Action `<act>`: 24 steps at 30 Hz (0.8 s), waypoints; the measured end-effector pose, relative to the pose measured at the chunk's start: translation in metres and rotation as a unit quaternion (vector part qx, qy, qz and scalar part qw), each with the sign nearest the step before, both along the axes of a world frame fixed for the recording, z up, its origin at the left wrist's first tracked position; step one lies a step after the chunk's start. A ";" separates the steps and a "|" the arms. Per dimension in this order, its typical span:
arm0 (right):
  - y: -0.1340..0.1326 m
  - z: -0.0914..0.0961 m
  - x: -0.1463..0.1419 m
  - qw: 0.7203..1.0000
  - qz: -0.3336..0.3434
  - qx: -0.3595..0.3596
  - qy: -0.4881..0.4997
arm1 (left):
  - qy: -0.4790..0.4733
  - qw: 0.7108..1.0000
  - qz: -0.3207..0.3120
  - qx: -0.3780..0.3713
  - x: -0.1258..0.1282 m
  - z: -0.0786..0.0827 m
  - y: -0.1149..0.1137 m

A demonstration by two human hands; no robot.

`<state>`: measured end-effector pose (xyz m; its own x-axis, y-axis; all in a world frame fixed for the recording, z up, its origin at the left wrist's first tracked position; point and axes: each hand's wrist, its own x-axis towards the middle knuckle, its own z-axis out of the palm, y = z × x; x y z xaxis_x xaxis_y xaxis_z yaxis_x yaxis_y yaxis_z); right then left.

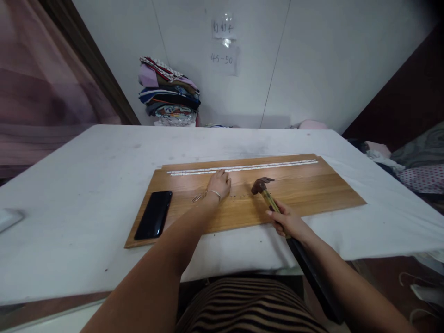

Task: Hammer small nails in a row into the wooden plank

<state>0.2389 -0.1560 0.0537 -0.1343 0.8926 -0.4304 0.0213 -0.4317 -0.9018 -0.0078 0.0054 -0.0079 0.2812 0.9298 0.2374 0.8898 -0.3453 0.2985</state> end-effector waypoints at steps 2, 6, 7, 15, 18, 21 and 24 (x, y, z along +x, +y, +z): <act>-0.001 0.001 0.001 1.000 -0.001 0.002 -0.003 | -0.004 1.000 -0.003 0.005 -0.001 -0.002 0.001; 0.000 0.001 0.000 1.000 0.005 -0.002 -0.011 | -0.004 1.000 -0.001 0.005 -0.001 -0.004 0.002; 0.001 0.001 -0.001 1.000 0.007 -0.003 -0.011 | -0.004 1.000 0.000 0.004 -0.001 -0.004 0.002; -0.001 0.005 0.000 1.000 0.002 0.012 -0.007 | -0.019 1.000 -0.002 0.003 0.000 -0.005 0.002; -0.002 0.004 0.000 1.000 0.002 0.011 -0.006 | -0.022 1.000 -0.004 0.001 0.000 -0.004 0.003; -0.001 0.003 -0.001 1.000 0.005 0.000 -0.006 | -0.011 1.000 -0.002 0.000 0.000 -0.003 0.002; 0.000 0.004 -0.002 1.000 0.002 -0.005 -0.008 | -0.004 1.000 -0.006 0.000 0.000 -0.002 0.002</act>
<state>0.2373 -0.1561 0.0581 -0.1317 0.8874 -0.4418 0.0376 -0.4409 -0.8968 -0.0078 0.0074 -0.0098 0.2905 0.9264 0.2397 0.8829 -0.3561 0.3061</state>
